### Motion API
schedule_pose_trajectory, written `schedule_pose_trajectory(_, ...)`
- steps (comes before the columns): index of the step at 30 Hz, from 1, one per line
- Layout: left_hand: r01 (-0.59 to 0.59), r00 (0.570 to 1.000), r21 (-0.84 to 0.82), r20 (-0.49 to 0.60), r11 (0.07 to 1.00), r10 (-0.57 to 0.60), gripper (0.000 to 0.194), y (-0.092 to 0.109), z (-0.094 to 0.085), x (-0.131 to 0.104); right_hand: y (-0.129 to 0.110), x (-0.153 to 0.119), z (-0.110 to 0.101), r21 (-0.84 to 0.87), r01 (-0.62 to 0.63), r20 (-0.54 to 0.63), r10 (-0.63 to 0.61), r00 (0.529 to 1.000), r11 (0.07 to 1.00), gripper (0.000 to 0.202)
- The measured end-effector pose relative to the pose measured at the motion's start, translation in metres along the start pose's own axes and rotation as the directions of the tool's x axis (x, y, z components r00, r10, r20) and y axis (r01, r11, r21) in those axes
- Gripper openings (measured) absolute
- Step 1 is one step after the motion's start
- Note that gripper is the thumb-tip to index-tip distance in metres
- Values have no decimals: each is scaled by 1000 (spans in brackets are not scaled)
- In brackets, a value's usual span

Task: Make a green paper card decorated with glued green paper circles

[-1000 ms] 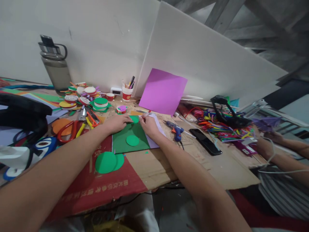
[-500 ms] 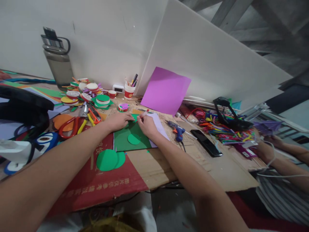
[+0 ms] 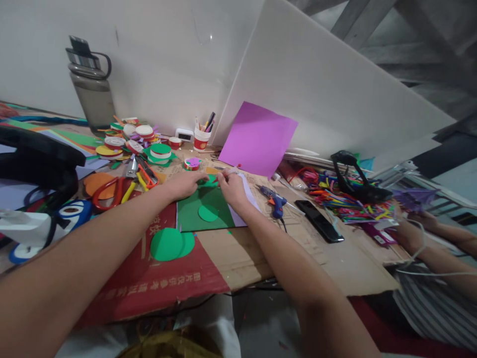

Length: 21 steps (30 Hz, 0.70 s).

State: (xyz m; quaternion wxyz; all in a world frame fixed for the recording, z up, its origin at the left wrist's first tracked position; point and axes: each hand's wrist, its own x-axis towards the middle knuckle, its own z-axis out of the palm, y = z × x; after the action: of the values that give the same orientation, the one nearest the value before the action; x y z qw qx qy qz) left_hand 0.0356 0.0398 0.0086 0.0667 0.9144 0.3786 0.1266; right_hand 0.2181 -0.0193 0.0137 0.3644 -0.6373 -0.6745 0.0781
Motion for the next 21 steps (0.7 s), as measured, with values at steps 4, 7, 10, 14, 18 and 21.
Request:
schedule_pose_trajectory(4, -2, 1000, -113, -11, 994, 1, 47, -3, 2, 2, 0, -3, 3, 13, 44, 47, -44, 998, 999, 30)
schedule_pose_trajectory(7, -4, 1000, -109, -3, 994, 4, 46, -5, 3, 4, -3, -4, 9, 34, 96, 85, -99, 991, 995, 28)
schedule_pose_trajectory(10, 25, 1000, -64, 3, 998, -25, 44, -3, 2, 4, -6, -3, 13, 18, 108, 105, -109, 988, 994, 27)
schedule_pose_trajectory(14, 40, 999, -39, 12, 998, -40, 46, -1, 0, 3, -5, -1, 16, -13, 122, 111, -120, 987, 992, 26)
schedule_pose_trajectory(18, 47, 999, -31, 13, 998, -47, 48, -1, 1, 4, -4, 0, 18, -50, 140, 113, -134, 984, 989, 28)
schedule_pose_trajectory(21, 44, 999, -28, 4, 999, -43, 48, -1, 1, 3, -5, 0, 18, -67, 136, 121, -128, 984, 988, 29)
